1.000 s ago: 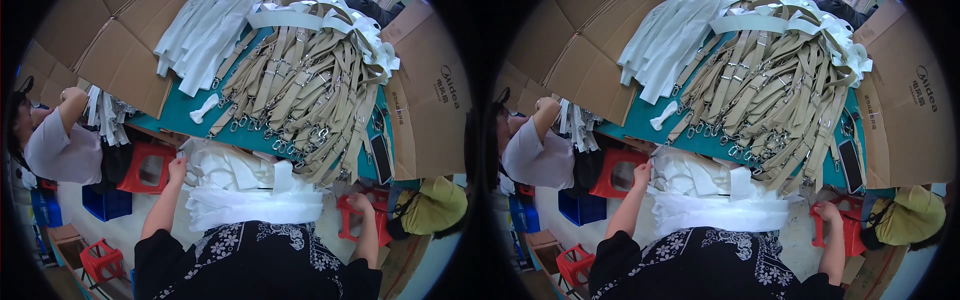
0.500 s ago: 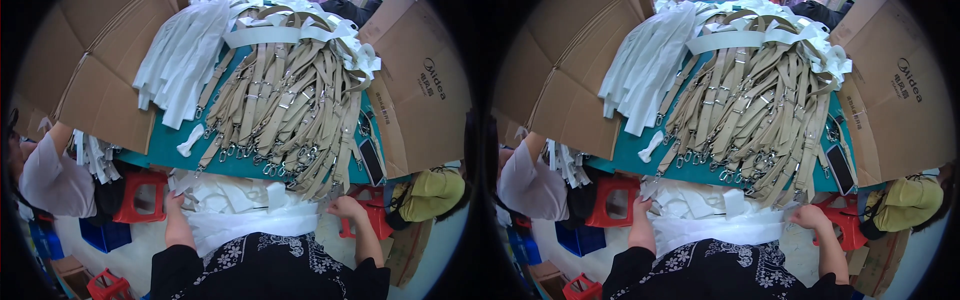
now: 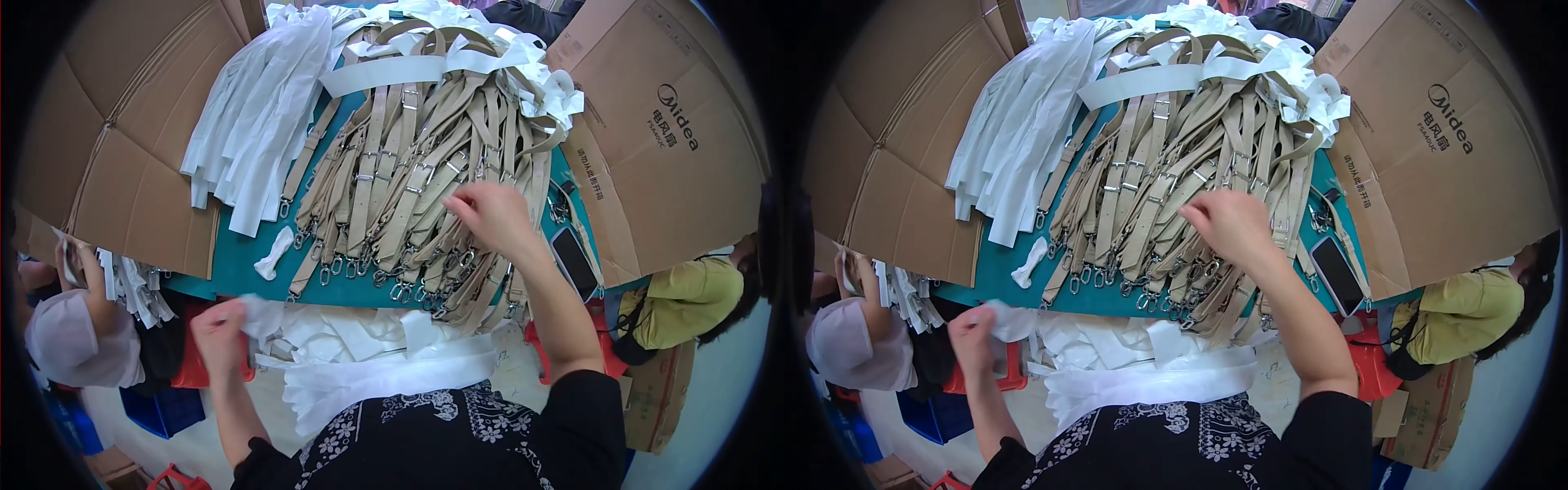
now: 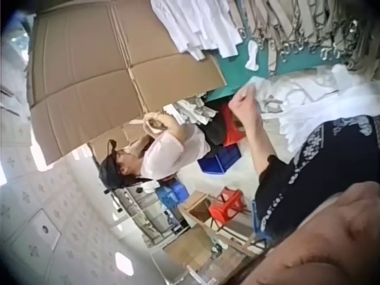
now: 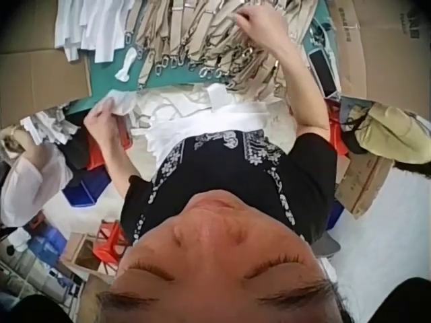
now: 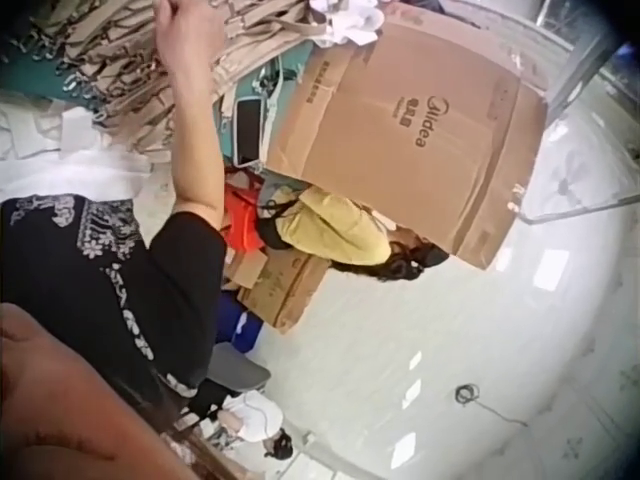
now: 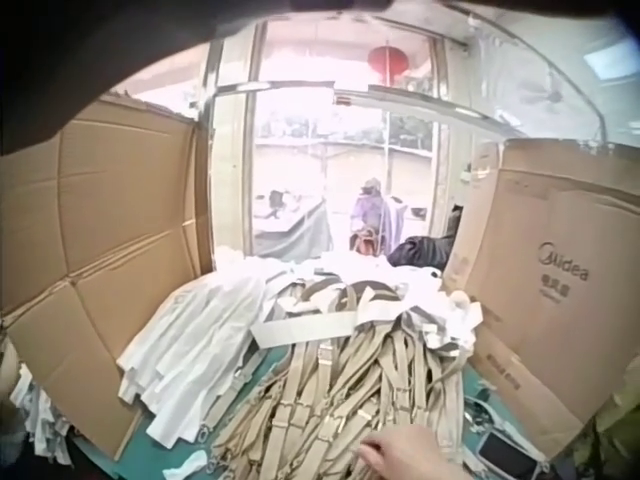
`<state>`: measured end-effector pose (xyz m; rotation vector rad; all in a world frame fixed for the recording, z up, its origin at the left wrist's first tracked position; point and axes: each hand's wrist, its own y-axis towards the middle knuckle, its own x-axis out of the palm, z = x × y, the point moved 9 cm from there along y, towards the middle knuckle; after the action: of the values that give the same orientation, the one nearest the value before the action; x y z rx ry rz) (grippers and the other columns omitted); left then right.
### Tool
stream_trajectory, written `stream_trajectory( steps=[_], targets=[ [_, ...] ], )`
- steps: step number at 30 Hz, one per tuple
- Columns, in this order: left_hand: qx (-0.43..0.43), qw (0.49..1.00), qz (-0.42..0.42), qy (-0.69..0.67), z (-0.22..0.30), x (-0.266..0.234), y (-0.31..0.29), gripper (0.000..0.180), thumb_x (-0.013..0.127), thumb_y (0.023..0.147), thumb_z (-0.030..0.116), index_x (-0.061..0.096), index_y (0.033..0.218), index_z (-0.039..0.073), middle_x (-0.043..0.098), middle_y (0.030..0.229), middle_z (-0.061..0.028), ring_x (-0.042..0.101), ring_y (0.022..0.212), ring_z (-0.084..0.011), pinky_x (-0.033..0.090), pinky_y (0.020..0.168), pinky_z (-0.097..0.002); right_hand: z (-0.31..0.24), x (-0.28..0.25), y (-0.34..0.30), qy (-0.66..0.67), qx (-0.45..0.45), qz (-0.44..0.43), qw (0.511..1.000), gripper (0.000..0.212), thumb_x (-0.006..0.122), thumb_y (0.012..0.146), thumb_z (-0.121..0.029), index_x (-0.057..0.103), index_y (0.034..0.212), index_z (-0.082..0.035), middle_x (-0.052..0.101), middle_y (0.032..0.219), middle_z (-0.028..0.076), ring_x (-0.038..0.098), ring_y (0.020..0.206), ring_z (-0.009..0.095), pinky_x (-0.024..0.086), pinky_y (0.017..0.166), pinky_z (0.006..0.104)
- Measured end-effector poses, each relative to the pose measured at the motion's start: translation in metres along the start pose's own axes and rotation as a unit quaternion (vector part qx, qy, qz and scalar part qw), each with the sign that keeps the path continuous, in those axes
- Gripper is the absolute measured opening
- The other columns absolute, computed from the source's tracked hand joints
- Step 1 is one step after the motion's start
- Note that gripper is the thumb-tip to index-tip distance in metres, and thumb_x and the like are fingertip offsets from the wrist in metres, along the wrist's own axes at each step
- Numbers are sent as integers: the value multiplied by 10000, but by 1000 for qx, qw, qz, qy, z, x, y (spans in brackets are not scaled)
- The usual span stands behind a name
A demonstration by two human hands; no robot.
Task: Assembling or packaging fabric straps by sliding them into white sleeves.
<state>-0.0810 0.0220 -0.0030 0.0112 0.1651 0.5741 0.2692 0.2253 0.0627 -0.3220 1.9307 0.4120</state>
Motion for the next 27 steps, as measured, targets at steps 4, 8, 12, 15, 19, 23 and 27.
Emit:
stream_trajectory(
  steps=[4,8,12,15,19,23,27],
  targets=[
    [-14,984,-178,26,16,120,-9,106,670,690,-14,674,796,-15,612,662,-9,506,569,-45,386,510,-174,-3,35,32,-133,71,-75,986,498,539,742,-545,652,700,-62,609,664,125,603,644,286,465,567,391],
    [-40,974,-223,14,8,161,-21,102,692,688,6,681,789,-2,624,664,-6,508,574,-29,390,513,-167,-1,63,36,-82,101,-35,991,527,573,716,-540,622,652,-19,599,647,157,599,649,311,462,570,392],
    [-3,973,-230,13,8,167,-24,102,701,678,2,682,778,9,645,680,-34,541,587,-46,415,531,-175,13,70,30,328,168,-26,929,297,549,814,-324,577,845,-30,628,759,113,611,681,208,466,552,314],
    [12,973,-230,28,3,163,-26,98,707,677,18,676,768,3,643,679,-44,556,588,-64,428,533,-187,-14,65,9,726,194,-79,655,203,496,861,-179,436,1003,-48,608,815,112,617,731,195,530,674,333],
    [38,975,-216,44,5,160,-28,118,729,666,52,668,751,-3,628,656,-37,540,561,-60,421,510,-193,-44,72,-14,756,137,-163,619,336,540,851,-183,414,1126,-36,595,931,94,609,850,210,535,706,332],
    [-7,975,-216,45,-11,158,-30,122,736,663,62,666,741,0,627,667,-29,518,552,-41,409,499,-182,-56,84,-27,808,186,-209,519,461,586,818,-133,371,1218,-56,579,971,79,591,901,217,500,771,351],
    [-86,969,-229,-24,-22,160,-34,116,720,670,-3,608,701,-4,611,683,-16,529,612,-37,416,529,-170,-64,90,-34,762,117,-208,602,392,508,871,-131,367,1232,-69,560,1005,99,557,953,205,471,805,343]
  ],
)
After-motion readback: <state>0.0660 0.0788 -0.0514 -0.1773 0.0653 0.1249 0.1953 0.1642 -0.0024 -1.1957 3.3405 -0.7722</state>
